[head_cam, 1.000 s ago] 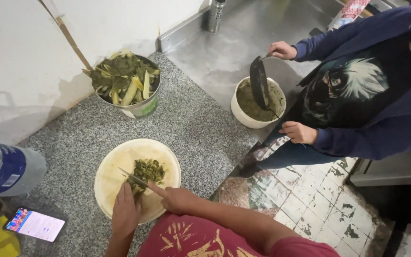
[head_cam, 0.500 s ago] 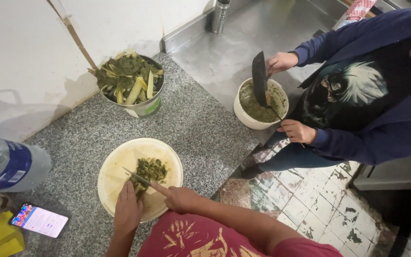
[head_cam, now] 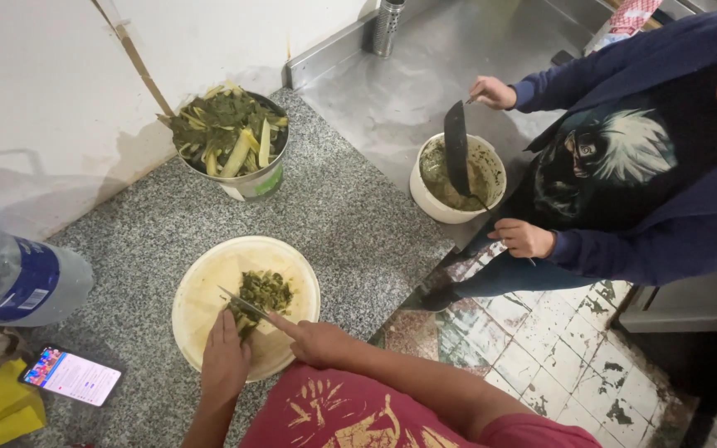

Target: The person is picking up leafy greens from a bucket and chopping them into small pieces on a plate using a knife.

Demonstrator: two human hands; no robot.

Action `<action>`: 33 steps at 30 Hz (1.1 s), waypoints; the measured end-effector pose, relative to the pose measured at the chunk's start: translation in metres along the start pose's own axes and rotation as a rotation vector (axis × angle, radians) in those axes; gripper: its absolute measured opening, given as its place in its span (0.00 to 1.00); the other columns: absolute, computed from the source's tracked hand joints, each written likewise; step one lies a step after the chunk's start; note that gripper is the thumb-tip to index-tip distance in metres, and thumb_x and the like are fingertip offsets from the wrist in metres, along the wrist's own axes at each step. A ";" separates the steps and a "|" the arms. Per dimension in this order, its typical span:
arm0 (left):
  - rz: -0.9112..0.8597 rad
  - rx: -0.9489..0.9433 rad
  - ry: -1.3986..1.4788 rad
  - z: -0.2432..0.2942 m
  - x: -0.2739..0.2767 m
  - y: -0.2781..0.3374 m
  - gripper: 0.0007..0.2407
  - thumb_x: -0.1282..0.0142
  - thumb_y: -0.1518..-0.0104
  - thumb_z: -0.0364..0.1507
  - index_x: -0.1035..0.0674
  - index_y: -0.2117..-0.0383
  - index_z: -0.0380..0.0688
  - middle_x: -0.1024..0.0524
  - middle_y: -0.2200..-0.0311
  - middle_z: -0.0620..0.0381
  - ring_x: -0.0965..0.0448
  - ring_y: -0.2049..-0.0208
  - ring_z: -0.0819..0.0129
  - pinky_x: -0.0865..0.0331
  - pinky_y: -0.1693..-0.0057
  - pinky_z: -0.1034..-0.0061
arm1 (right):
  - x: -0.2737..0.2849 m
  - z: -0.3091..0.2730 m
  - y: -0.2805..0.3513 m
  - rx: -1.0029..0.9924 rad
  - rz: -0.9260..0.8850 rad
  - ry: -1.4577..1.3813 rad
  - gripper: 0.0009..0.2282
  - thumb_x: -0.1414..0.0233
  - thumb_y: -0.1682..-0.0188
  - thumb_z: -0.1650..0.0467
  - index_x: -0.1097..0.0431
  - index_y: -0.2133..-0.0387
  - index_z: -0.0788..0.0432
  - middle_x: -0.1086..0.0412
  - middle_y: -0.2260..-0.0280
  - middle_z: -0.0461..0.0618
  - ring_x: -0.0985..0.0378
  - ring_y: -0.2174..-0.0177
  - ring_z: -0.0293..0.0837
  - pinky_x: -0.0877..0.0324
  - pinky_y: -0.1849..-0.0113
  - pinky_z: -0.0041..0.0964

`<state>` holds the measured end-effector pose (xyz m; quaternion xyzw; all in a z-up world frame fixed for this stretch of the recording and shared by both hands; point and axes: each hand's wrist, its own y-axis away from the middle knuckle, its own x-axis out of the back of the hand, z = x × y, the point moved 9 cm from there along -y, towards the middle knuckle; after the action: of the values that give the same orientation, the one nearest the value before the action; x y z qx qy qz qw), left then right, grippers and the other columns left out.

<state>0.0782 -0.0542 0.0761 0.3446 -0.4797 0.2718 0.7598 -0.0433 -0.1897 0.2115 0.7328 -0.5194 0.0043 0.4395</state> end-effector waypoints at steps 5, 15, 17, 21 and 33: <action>0.058 -0.054 -0.010 -0.003 -0.006 -0.002 0.33 0.50 0.39 0.34 0.49 0.28 0.36 0.48 0.28 0.43 0.46 0.29 0.51 0.47 0.28 0.56 | -0.005 0.008 -0.006 0.064 0.040 0.016 0.31 0.63 0.41 0.70 0.70 0.26 0.43 0.33 0.63 0.62 0.31 0.71 0.50 0.30 0.68 0.39; 0.121 -0.052 0.147 -0.011 -0.013 -0.007 0.33 0.47 0.43 0.29 0.46 0.30 0.34 0.45 0.30 0.38 0.43 0.31 0.46 0.48 0.27 0.56 | -0.006 0.010 -0.009 0.079 0.054 0.021 0.34 0.62 0.46 0.70 0.68 0.27 0.35 0.32 0.61 0.63 0.28 0.67 0.57 0.34 0.66 0.47; 0.230 -0.117 0.134 -0.019 -0.015 -0.006 0.35 0.45 0.46 0.31 0.45 0.30 0.33 0.43 0.31 0.35 0.42 0.32 0.43 0.48 0.28 0.57 | -0.006 0.000 -0.010 0.096 0.072 0.043 0.35 0.60 0.48 0.70 0.66 0.27 0.34 0.30 0.54 0.68 0.25 0.61 0.61 0.33 0.64 0.50; 0.129 -0.054 0.045 -0.009 -0.007 -0.001 0.34 0.46 0.40 0.34 0.48 0.29 0.37 0.47 0.29 0.43 0.43 0.31 0.49 0.44 0.29 0.57 | -0.002 -0.009 0.001 -0.021 0.004 0.062 0.33 0.60 0.43 0.69 0.70 0.26 0.41 0.32 0.61 0.61 0.29 0.70 0.52 0.33 0.69 0.44; 0.020 0.003 0.027 -0.003 -0.001 0.001 0.33 0.49 0.40 0.30 0.49 0.29 0.37 0.51 0.27 0.45 0.47 0.29 0.52 0.48 0.28 0.58 | 0.007 -0.014 0.016 -0.024 0.005 -0.007 0.33 0.61 0.43 0.71 0.70 0.26 0.41 0.36 0.72 0.54 0.35 0.78 0.44 0.36 0.75 0.35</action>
<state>0.0788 -0.0517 0.0743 0.3372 -0.4726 0.2845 0.7629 -0.0467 -0.1871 0.2333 0.7262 -0.5226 -0.0036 0.4467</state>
